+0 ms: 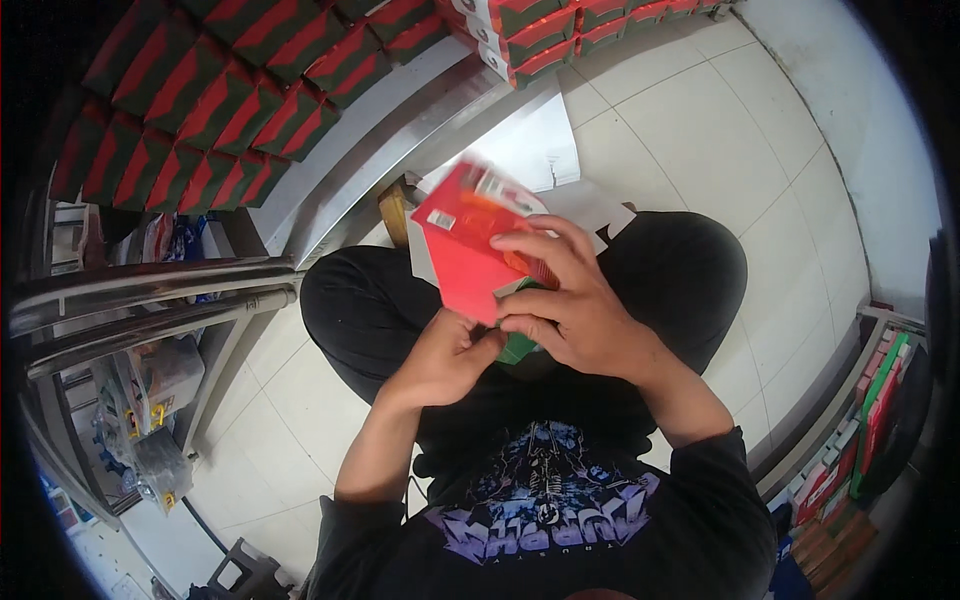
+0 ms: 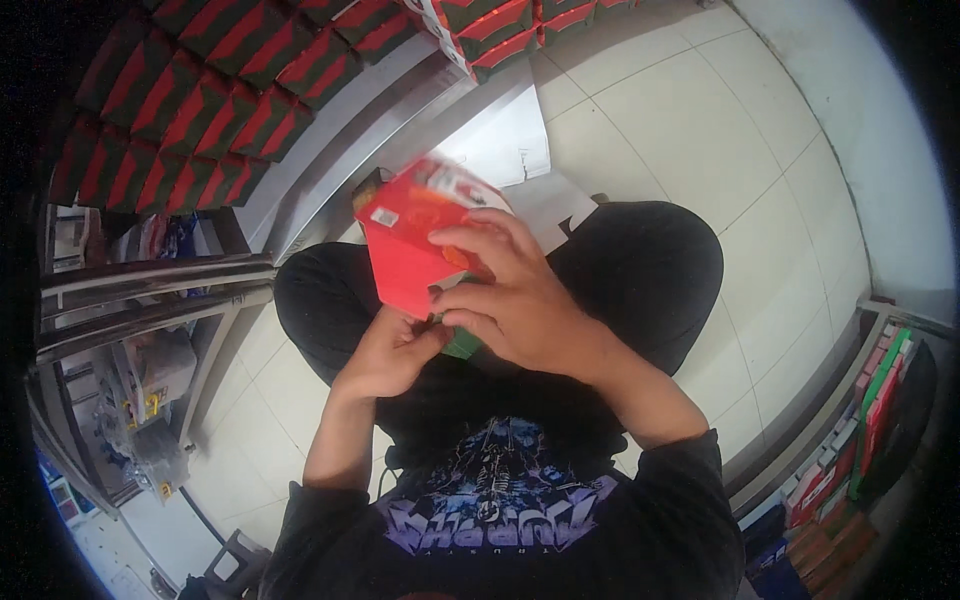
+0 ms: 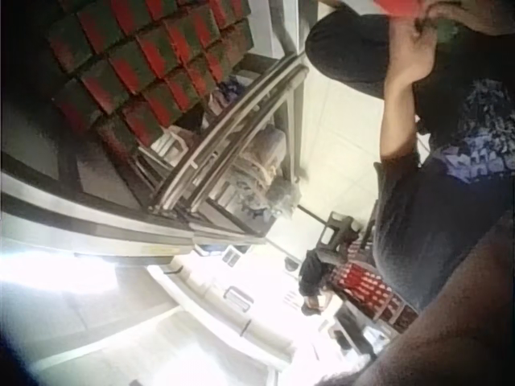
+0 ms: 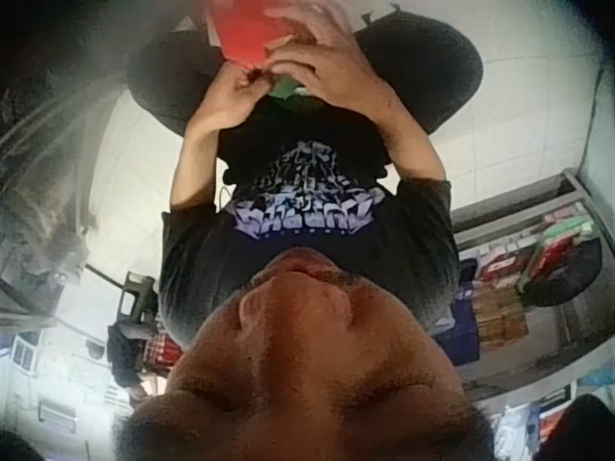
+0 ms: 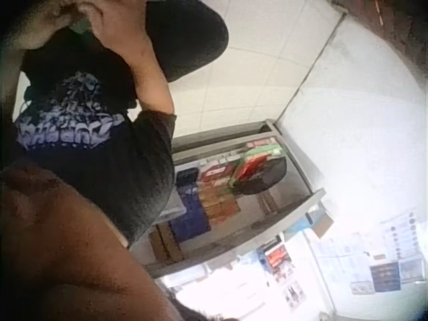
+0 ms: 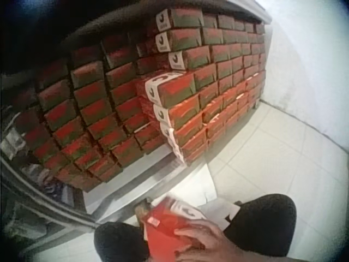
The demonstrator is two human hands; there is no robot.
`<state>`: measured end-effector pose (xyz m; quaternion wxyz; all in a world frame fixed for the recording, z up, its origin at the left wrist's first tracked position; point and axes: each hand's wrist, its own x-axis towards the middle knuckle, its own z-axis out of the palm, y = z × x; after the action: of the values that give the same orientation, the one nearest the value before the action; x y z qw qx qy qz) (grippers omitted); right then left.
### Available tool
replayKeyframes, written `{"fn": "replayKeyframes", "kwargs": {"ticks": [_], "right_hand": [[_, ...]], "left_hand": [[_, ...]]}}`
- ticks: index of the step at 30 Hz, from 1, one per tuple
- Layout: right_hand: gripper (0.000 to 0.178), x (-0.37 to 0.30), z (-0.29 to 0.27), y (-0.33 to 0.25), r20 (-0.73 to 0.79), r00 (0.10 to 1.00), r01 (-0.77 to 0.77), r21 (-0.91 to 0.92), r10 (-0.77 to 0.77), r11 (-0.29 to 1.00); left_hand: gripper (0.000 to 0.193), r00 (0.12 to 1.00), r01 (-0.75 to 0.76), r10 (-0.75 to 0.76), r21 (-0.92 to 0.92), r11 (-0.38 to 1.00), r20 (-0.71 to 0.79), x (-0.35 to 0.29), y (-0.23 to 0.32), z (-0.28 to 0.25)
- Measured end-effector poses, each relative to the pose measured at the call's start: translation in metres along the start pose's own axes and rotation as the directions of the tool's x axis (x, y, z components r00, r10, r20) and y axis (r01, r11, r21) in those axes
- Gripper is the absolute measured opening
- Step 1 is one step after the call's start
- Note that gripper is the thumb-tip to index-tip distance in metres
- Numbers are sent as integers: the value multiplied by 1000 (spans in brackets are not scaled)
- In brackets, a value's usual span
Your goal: The person sits on the floor and folds flat white cardboard sheets into small rectangular boxes. They then insert a red and green product package into each box, fold the flaps to close it, and place the finished box onto a nearby metal shelf.
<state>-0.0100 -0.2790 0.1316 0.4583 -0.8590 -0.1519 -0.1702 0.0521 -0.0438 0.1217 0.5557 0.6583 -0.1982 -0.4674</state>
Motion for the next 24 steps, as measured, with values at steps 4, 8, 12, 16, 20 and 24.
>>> {"fn": "replayKeyframes", "kwargs": {"ticks": [4, 8, 12, 16, 20, 24], "right_hand": [[11, 3, -6, 0, 99, 995, -30, 117, 19, 993], [22, -4, -15, 13, 196, 981, -92, 395, 14, 914], [46, 0, -18, 7, 134, 982, -183, 558, 130, 810], [60, 10, -21, -35, 88, 987, -154, 296, 134, 943], [51, 6, -7, -41, 26, 999, -49, 191, 45, 980], [31, 6, -14, -52, 32, 946, -324, 156, 323, 933]], "left_hand": [[48, 997, -79, 80, -43, 996, 11, -1, 2, 3], [47, 919, -375, 299, -334, 865, -258, -2, 25, 25], [34, 826, -488, 308, -326, 810, -472, 1, 26, 36], [23, 776, -500, 603, 401, 768, -187, -8, 52, 20], [48, 427, -555, 607, 336, 761, -670, 18, 40, 30], [51, 504, -223, 746, 769, 599, -434, -10, 60, 14]]}}
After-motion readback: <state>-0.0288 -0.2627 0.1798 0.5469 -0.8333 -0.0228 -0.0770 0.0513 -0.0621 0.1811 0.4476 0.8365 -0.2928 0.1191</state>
